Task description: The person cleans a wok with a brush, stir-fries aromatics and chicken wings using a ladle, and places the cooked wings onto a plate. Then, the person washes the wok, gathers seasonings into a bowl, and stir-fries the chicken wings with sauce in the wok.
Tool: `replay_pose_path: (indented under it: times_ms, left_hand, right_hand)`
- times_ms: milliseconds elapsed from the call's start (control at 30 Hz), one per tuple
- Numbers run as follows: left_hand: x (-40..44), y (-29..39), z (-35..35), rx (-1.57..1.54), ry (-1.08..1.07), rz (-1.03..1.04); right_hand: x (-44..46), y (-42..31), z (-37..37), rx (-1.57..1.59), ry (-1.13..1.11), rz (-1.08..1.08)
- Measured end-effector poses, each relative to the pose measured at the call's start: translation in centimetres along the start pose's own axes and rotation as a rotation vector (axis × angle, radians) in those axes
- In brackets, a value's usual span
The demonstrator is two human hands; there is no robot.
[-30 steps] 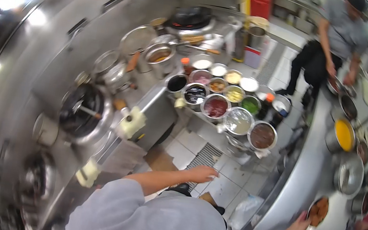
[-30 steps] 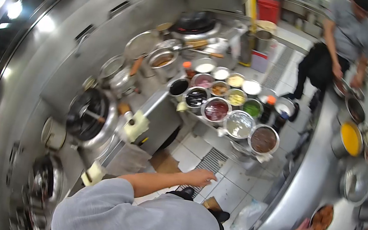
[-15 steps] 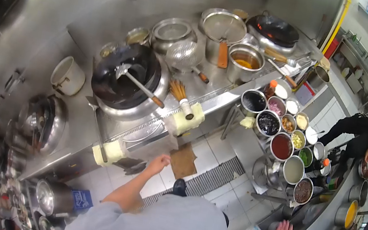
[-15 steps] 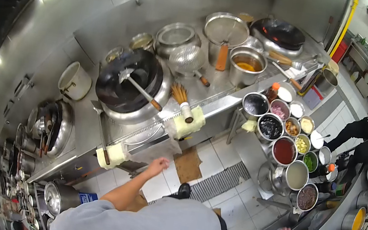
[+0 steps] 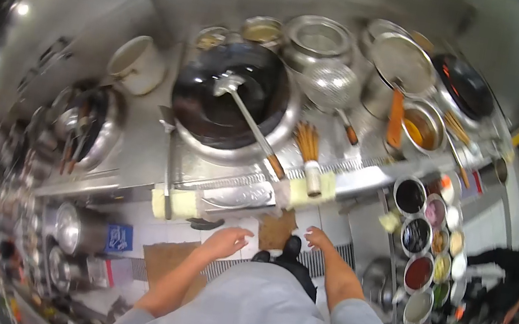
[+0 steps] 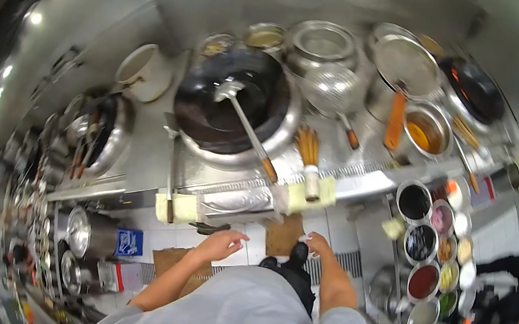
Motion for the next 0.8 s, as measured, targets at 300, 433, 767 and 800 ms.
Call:
replay_pose_path:
  times_ms: [300, 433, 767, 800]
  left_hand:
    - [-7.8, -2.7, -5.5, -0.062, 0.271, -0.539]
    - [-6.4, -5.4, -5.5, -0.314, 0.360, -0.600]
    - [8.6, -11.6, -13.0, -1.487, 0.643, -0.195]
    - [10.2, -12.3, -13.9, -1.657, 0.698, -0.166]
  right_hand:
    - [18.9, -1.7, 4.0, 1.584, -0.149, -0.031]
    - [10.1, -2.8, 2.4, 1.525, 0.018, -0.203]
    - [-16.8, -30.2, -4.4, 1.011, -0.420, -0.483]
    - [-15.2, -32.6, -4.4, 0.880, -0.418, -0.493]
Point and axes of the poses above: each hand's wrist, its own x-axis towards the middle knuckle, its own z-axis out of the palm, y = z × x, the point moved 5 cm from there along x, towards the middle knuckle
